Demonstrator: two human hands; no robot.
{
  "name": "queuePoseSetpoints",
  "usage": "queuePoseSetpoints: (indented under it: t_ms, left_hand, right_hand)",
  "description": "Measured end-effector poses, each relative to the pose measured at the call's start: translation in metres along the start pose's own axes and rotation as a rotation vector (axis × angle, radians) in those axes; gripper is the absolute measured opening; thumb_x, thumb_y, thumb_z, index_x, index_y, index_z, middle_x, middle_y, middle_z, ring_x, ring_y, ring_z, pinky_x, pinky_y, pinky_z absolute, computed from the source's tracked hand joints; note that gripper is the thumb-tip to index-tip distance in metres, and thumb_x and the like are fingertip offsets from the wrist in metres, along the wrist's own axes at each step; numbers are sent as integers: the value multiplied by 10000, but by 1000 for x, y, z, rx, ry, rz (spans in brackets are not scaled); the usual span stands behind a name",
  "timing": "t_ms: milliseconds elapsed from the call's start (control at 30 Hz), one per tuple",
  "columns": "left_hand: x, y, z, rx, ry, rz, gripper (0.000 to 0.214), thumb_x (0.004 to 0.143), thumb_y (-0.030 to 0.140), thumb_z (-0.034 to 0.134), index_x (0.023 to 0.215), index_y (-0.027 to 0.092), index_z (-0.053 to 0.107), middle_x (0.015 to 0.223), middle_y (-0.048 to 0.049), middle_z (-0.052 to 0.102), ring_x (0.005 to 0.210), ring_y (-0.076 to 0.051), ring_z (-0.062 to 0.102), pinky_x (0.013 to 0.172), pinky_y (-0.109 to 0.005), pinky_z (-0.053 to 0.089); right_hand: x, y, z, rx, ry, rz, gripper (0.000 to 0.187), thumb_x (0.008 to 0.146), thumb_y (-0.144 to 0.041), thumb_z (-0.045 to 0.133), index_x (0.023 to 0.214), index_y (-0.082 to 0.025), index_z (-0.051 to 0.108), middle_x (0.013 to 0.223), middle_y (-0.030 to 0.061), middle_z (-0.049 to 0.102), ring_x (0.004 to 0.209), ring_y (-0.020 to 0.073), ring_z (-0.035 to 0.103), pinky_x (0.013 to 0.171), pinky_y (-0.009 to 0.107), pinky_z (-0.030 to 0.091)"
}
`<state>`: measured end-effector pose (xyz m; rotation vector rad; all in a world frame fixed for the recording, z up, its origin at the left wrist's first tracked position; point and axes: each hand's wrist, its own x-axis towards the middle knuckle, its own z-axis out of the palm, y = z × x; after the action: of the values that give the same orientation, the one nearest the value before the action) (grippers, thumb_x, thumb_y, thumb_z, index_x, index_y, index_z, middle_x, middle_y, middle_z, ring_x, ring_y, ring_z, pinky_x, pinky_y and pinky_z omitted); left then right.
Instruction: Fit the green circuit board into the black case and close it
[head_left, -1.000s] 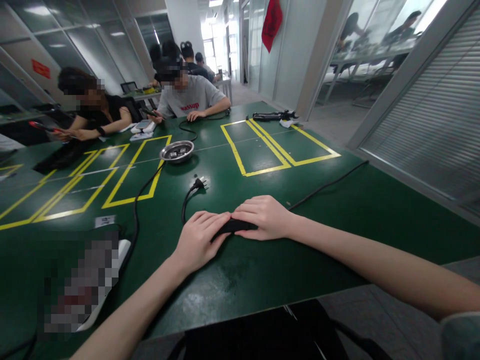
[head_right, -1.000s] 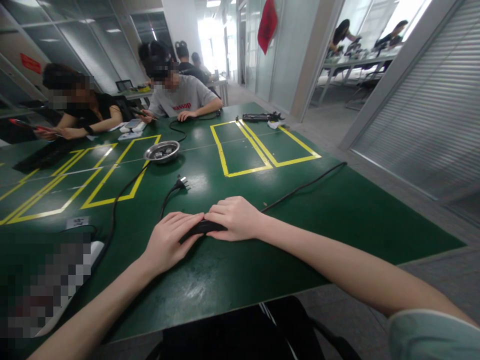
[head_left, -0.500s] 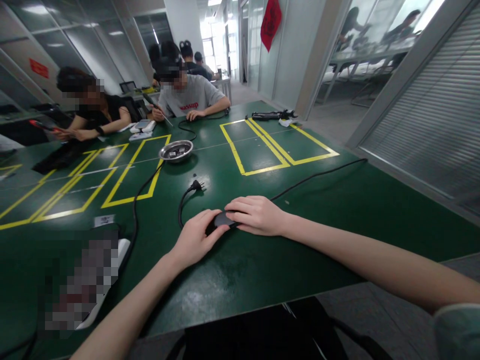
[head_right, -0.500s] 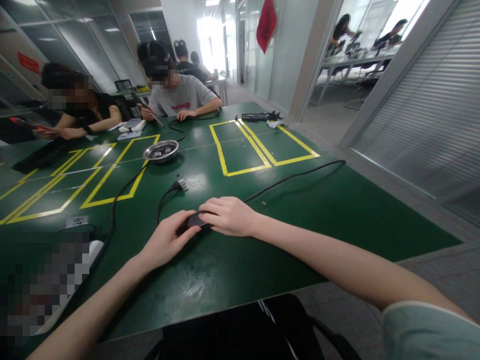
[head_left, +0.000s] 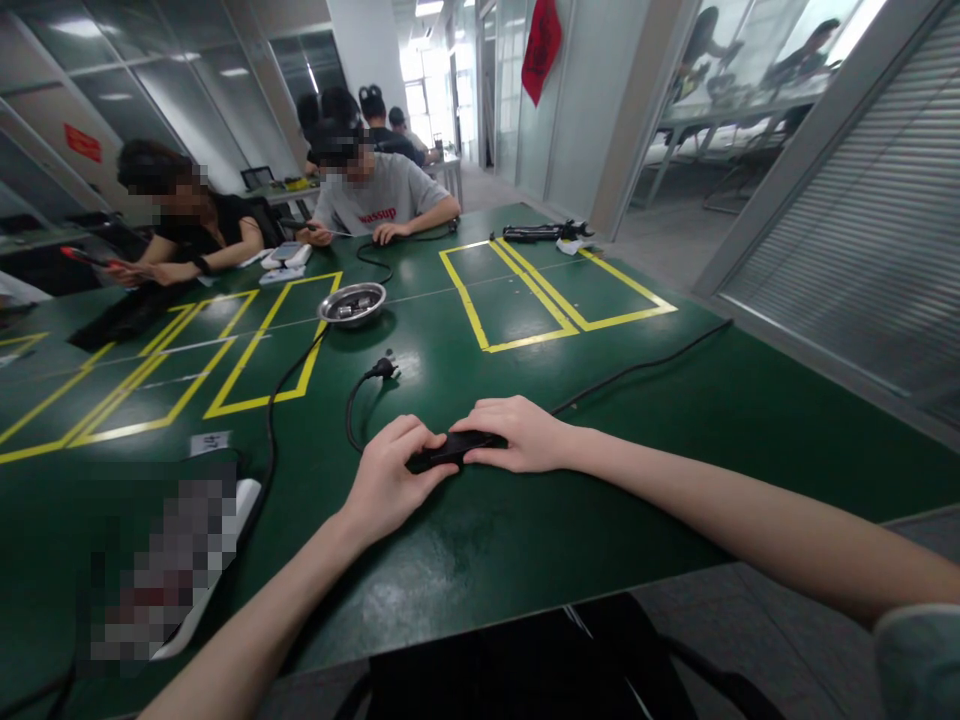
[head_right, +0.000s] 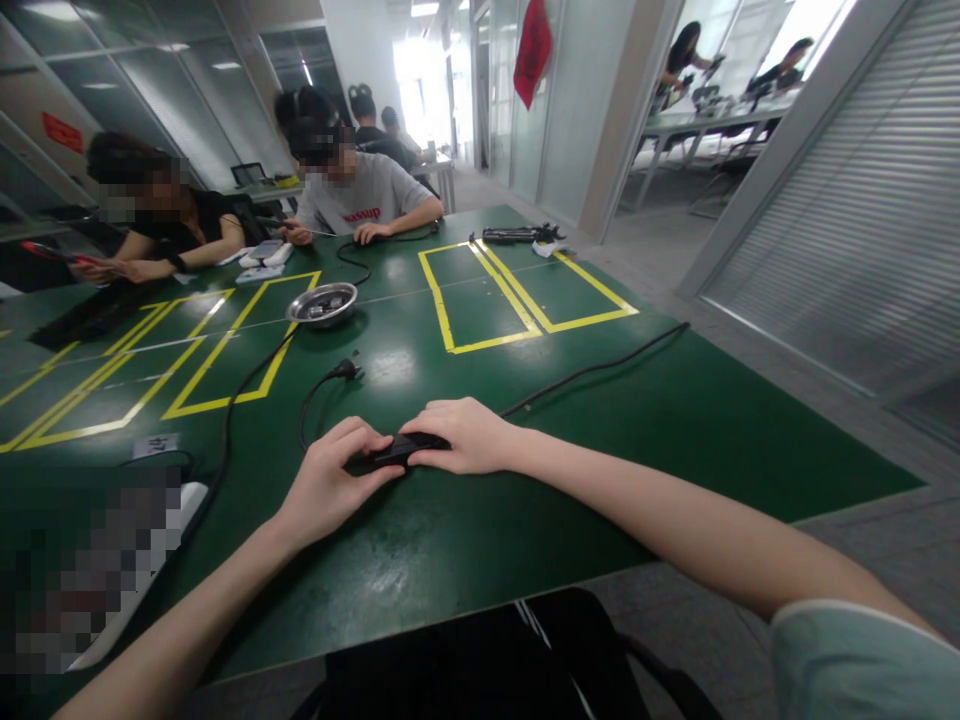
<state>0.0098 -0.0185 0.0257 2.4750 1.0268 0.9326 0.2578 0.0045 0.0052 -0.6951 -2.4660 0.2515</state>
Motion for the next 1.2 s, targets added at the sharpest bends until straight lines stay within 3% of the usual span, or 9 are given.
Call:
queuePoseSetpoints:
  t_ms: [167, 267, 500, 800, 867, 967, 1067, 1200]
  left_hand:
    - [0, -6, 1, 40, -23, 1, 236, 905, 321, 783, 1080, 198, 686, 928, -32, 717, 843, -205, 674, 747, -323, 551]
    - [0, -7, 1, 42, -52, 60, 180, 963, 325, 729, 1073, 185, 711, 993, -64, 754, 904, -221, 687, 805, -352, 570]
    - [0, -8, 2, 103, -12, 126, 202, 982, 349, 712, 1081, 175, 737, 1008, -87, 781, 903, -239, 677, 815, -379, 582]
    - [-3, -10, 5, 175, -12, 116, 228, 992, 344, 681, 1142, 186, 749, 962, -88, 770, 868, -238, 703, 782, -372, 588]
    - [-3, -10, 5, 155, -7, 89, 258, 992, 335, 676, 1206, 201, 729, 1010, -89, 775, 892, -237, 712, 808, -372, 600]
    - [-3, -10, 5, 169, 0, 119, 475, 983, 332, 685, 1433, 217, 590, 1196, -114, 763, 1025, -265, 724, 896, -409, 604]
    - [-2, -10, 4, 269, 0, 220, 632, 967, 319, 705, 1547, 222, 472, 1363, -144, 700, 1167, -299, 695, 966, -435, 579]
    - [-1, -9, 3, 374, 5, 331, 522, 1011, 233, 614, 1525, 239, 523, 1347, -129, 708, 1123, -275, 712, 925, -399, 568]
  right_hand:
    - [-1, 1, 3, -50, 74, -83, 332, 1031, -381, 634, 1205, -117, 735, 991, 125, 789, 885, 224, 725, 780, 331, 552]
    - [0, 1, 3, -122, 95, -134, 361, 1047, -393, 605, 1225, -104, 728, 1009, 139, 791, 896, 228, 725, 792, 339, 545]
    - [0, -1, -2, -153, 45, -8, 359, 1003, -465, 668, 1127, -142, 764, 906, 105, 778, 840, 215, 713, 759, 312, 523]
    - [0, 4, -3, -54, 4, 11, 410, 955, -472, 733, 1199, -142, 742, 962, 106, 784, 869, 229, 708, 781, 325, 532]
    - [0, 4, -4, -46, -2, 24, 355, 991, -435, 690, 1185, -143, 743, 942, 103, 775, 854, 224, 701, 776, 322, 526]
    - [0, 2, -5, -34, 4, 70, 324, 1021, -421, 643, 1123, -136, 759, 878, 103, 747, 814, 221, 683, 751, 316, 509]
    - [2, -2, -7, 96, 20, 202, 340, 1025, -419, 627, 1122, -124, 767, 876, 102, 743, 785, 213, 668, 731, 312, 493]
    - [5, -3, -16, 551, -74, 390, 420, 1038, -486, 563, 1164, -137, 759, 929, 75, 779, 787, 186, 668, 728, 297, 499]
